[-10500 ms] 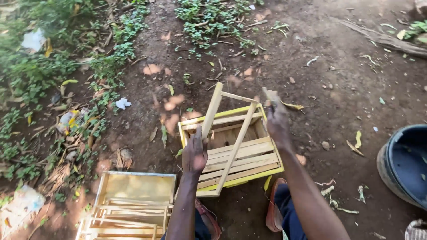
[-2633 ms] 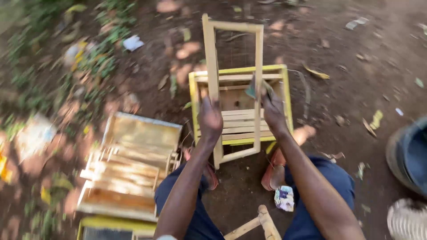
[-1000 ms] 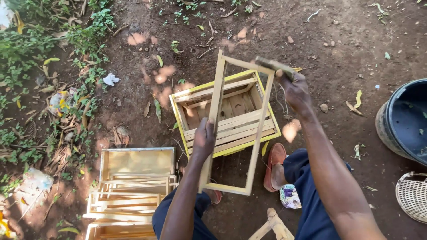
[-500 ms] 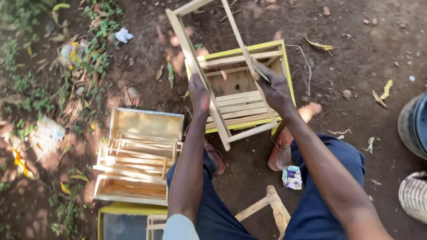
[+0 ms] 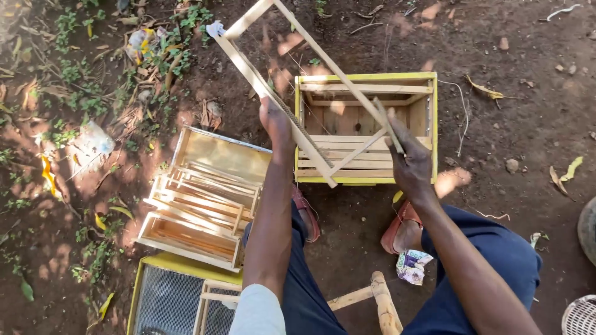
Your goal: Sanding wooden beehive frames with a sanding block to smooth the surfaces.
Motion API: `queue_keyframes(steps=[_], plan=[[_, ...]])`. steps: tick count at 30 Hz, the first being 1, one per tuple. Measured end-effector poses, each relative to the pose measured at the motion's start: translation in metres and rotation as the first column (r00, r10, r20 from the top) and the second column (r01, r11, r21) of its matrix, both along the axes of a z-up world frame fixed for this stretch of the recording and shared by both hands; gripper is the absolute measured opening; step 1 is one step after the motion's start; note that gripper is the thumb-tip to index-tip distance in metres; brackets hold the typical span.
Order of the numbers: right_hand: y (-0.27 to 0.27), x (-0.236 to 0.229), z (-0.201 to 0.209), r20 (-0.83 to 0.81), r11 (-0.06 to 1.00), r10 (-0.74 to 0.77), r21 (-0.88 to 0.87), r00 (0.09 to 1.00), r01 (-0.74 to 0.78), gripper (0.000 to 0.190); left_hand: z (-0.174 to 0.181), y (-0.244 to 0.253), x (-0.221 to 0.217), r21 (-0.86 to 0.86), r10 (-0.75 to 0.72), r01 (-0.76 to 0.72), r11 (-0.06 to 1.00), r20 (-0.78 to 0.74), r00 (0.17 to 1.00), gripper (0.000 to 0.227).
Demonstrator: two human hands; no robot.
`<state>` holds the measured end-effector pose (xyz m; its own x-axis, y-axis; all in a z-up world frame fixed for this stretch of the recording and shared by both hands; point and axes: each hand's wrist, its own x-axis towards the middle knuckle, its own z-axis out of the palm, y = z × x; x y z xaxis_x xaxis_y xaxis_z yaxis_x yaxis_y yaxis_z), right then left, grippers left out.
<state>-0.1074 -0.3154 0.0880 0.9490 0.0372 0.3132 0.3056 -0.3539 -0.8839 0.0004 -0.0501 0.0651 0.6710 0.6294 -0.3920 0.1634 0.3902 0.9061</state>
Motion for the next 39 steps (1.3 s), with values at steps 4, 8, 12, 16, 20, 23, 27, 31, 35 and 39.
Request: queue_keyframes(steps=[4,8,12,16,20,23,27,31,35,39], plan=[[0.008,0.009,0.007,0.121,0.990,-0.138,0.015,0.983,0.137,0.043,-0.046,-0.009,0.001,0.017,0.027,-0.026,1.000,-0.051,0.998,0.061],[0.000,0.023,0.018,0.224,0.983,-0.182,0.035,0.957,0.178,0.041,-0.093,0.009,0.031,-0.101,0.108,-0.113,0.988,-0.057,0.993,0.065],[0.003,0.016,0.006,0.293,0.989,-0.042,-0.122,0.955,0.081,0.051,-0.120,0.025,0.033,-0.219,0.243,-0.241,0.945,-0.018,0.970,0.068],[0.030,-0.003,0.004,0.401,0.956,0.077,-0.289,0.913,0.046,0.039,-0.254,0.068,0.064,-0.398,0.330,-0.320,0.860,-0.045,0.943,0.083],[0.046,-0.019,-0.013,0.434,0.894,0.246,-0.446,0.866,-0.031,0.041,-0.233,0.044,0.074,0.191,0.531,-0.530,0.826,0.051,0.846,0.052],[0.048,-0.038,-0.020,0.371,0.839,0.344,-0.534,0.862,-0.105,0.043,-0.132,0.028,0.036,0.442,0.575,-0.548,0.711,0.085,0.814,0.051],[0.041,-0.046,-0.013,0.378,0.828,0.355,-0.552,0.855,-0.100,0.045,-0.122,0.048,0.036,0.343,0.432,-0.389,0.855,-0.056,0.900,0.065],[0.053,-0.045,-0.017,0.445,0.811,0.342,-0.585,0.828,-0.021,0.040,-0.079,0.014,0.032,0.345,0.427,-0.414,0.842,0.040,0.903,0.052],[0.064,-0.039,-0.043,0.452,0.785,0.326,-0.619,0.830,0.029,0.043,-0.039,-0.015,0.010,0.240,0.270,-0.293,0.926,0.124,0.955,0.048],[0.070,-0.033,-0.030,0.312,0.681,0.383,-0.732,0.870,-0.037,0.043,0.001,-0.040,-0.008,0.266,0.078,-0.080,0.961,0.016,0.997,0.053]])
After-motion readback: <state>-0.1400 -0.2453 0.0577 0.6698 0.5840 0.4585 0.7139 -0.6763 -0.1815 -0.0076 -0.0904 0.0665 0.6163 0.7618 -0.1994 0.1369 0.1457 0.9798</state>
